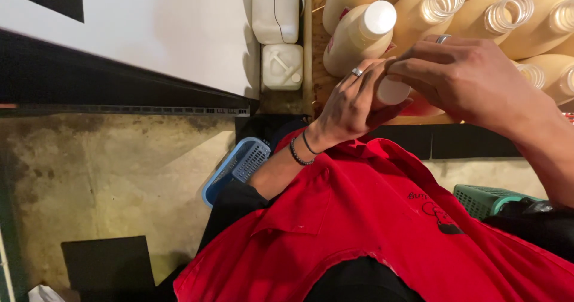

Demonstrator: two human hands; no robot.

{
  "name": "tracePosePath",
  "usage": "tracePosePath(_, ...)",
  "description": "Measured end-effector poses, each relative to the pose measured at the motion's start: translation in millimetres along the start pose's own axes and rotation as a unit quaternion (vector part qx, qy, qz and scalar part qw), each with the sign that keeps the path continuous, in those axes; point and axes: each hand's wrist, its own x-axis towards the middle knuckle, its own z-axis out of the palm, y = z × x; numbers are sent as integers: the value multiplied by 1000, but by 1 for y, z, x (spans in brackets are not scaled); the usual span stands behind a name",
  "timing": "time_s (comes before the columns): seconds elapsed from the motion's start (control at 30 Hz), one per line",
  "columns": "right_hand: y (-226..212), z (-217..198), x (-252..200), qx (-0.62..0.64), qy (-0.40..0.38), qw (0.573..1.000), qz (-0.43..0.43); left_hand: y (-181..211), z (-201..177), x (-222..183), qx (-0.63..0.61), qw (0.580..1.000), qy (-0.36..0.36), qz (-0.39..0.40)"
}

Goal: Capping filled bottles with plastic lids from a basket

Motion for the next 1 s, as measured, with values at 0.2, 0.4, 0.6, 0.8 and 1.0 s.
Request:
tracePosePath(0.2, -9, -3, 4, 11, 1, 999, 30, -1, -3, -2, -14, 1000, -18, -2)
tracePosePath(0.4, -1, 17, 2, -11, 29, 999, 39, -5, -6, 0, -25, 999, -40, 1)
tracePosePath(0.6, -3, -4, 0, 73, -10, 997, 29, -1, -2, -2, 7, 1000, -8, 0)
tracePosePath(0.8, 1, 5, 10, 82, 7, 996, 32, -2, -1, -2, -7, 1000, 6, -1)
tracePosePath(1.0, -3, -11, 7, 144, -29, 987, 70, 2, -5, 3, -16, 1000, -9, -2)
